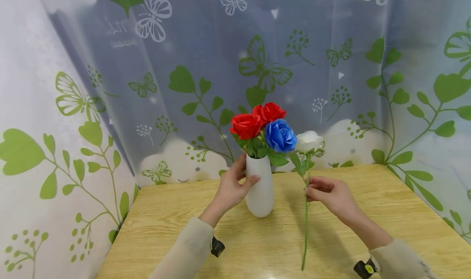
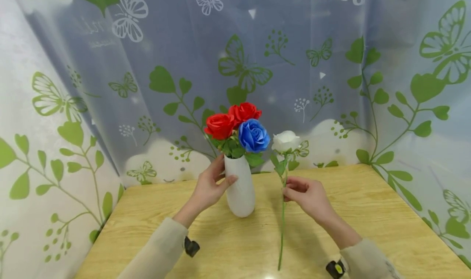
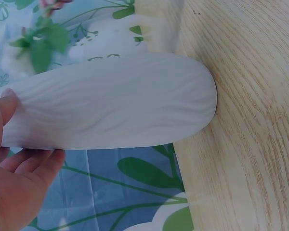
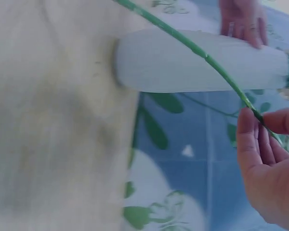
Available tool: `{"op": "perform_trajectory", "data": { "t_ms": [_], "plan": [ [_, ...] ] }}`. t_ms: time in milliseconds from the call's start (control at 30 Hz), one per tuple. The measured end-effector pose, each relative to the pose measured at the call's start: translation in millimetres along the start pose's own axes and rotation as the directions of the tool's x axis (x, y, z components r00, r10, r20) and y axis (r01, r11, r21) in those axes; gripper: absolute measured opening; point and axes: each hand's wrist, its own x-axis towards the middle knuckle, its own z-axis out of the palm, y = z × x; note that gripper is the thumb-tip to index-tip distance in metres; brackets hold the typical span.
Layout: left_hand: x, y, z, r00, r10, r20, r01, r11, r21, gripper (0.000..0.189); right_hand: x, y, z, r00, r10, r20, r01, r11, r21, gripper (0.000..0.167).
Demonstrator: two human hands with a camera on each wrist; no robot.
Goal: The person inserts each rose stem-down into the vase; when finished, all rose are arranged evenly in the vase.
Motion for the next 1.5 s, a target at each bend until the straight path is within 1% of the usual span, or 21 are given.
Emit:
{"op": "perform_trajectory", "data": {
  "t_ms": [33, 133, 200, 267, 333, 467, 600, 767, 867, 900, 933, 1067, 1133, 1167, 1233, 1300, 1367, 1467, 1500],
  "plan": [
    [-0.3, 0.1, 0.0, 1.000, -0.001, 0.002, 0.001, 1.000, -0.003, 0.077, -1.3, -5.1, -0.2, 1.000, -0.018, -0.020, 0.019, 1.000, 0.018, 0.051],
    [-0.6, -0.3, 0.3, 1.000, -0.003, 0.005, 0.003, 1.000, -0.002, 0.077, -4.9, -18.1, -1.9, 0.993, -0.098, -0.061, 0.102, 0.992, 0.073, 0.035],
    [-0.7, 0.3, 0.0, 1.000, -0.005, 0.006, 0.005, 1.000, -0.003, 0.077, -7.5, -26.0, -3.5, 0.985, -0.149, -0.086, 0.158, 0.982, 0.107, 0.025],
    [-0.3, 0.8, -0.4, 1.000, -0.008, 0.007, 0.008, 1.000, 0.000, 0.078, -9.7, -33.4, -4.8, 0.973, -0.202, -0.107, 0.216, 0.966, 0.144, 0.019],
    [-0.4, 1.9, -1.0, 1.000, -0.008, 0.008, 0.008, 1.000, 0.003, 0.078, -11.8, -40.6, -5.1, 0.959, -0.252, -0.128, 0.272, 0.947, 0.170, 0.020],
    [0.2, 2.5, -1.8, 1.000, -0.003, 0.010, 0.003, 1.000, 0.003, 0.078, -15.4, -54.2, -2.9, 0.924, -0.347, -0.160, 0.372, 0.914, 0.164, 0.021],
    [-0.2, 1.2, -1.6, 1.000, 0.000, 0.007, 0.000, 1.000, 0.001, 0.078, -19.1, -66.6, 2.9, 0.893, -0.419, -0.164, 0.443, 0.884, 0.148, 0.023],
    [-1.2, -0.5, -1.1, 1.000, -0.001, 0.008, 0.001, 1.000, 0.004, 0.078, -19.5, -81.3, 10.4, 0.850, -0.504, -0.152, 0.525, 0.834, 0.172, 0.021],
    [-1.2, -0.9, -0.9, 1.000, -0.001, 0.008, 0.001, 1.000, 0.001, 0.077, -17.9, -89.3, 12.5, 0.823, -0.542, -0.171, 0.567, 0.801, 0.191, 0.022],
    [-1.3, -1.0, -0.8, 1.000, -0.001, 0.008, 0.001, 1.000, -0.002, 0.077, -17.1, -91.9, 13.1, 0.810, -0.556, -0.187, 0.586, 0.787, 0.194, 0.022],
    [-1.5, -1.1, -0.8, 1.000, -0.002, 0.008, 0.002, 1.000, -0.005, 0.077, -16.0, -94.3, 13.7, 0.789, -0.579, -0.206, 0.614, 0.759, 0.218, 0.022],
    [-1.4, -0.9, -0.6, 1.000, -0.004, 0.006, 0.004, 1.000, -0.013, 0.077, -10.7, -103.3, 16.7, 0.687, -0.660, -0.303, 0.726, 0.621, 0.295, 0.022],
    [-1.0, -0.6, -0.5, 1.000, -0.008, 0.004, 0.008, 1.000, -0.008, 0.077, -8.0, -107.2, 17.9, 0.653, -0.672, -0.351, 0.757, 0.554, 0.347, 0.022],
    [-0.6, -0.6, -0.5, 1.000, -0.008, 0.003, 0.008, 1.000, -0.006, 0.077, -6.8, -109.4, 18.5, 0.644, -0.668, -0.373, 0.764, 0.534, 0.362, 0.022],
    [-0.4, 0.0, -0.8, 1.000, -0.010, 0.004, 0.010, 1.000, -0.002, 0.078, -5.1, -113.5, 19.3, 0.637, -0.646, -0.421, 0.770, 0.507, 0.387, 0.022],
    [-0.6, 0.4, -0.9, 1.000, -0.009, 0.004, 0.009, 1.000, 0.001, 0.078, -3.1, -117.5, 19.4, 0.628, -0.629, -0.457, 0.777, 0.471, 0.418, 0.022],
    [-0.7, 0.7, -1.0, 1.000, -0.007, 0.006, 0.007, 1.000, 0.000, 0.078, -0.8, -121.4, 19.2, 0.614, -0.624, -0.484, 0.787, 0.436, 0.437, 0.024],
    [-0.7, 1.0, -0.7, 1.000, 0.000, 0.001, 0.000, 1.000, 0.002, 0.077, 2.9, -125.1, 18.9, 0.595, -0.624, -0.506, 0.802, 0.415, 0.430, 0.024],
    [-0.6, 1.0, -0.5, 1.000, 0.003, -0.001, -0.003, 1.000, 0.005, 0.077, 4.2, -126.0, 19.1, 0.590, -0.623, -0.513, 0.806, 0.417, 0.421, 0.024]
  ]
}}
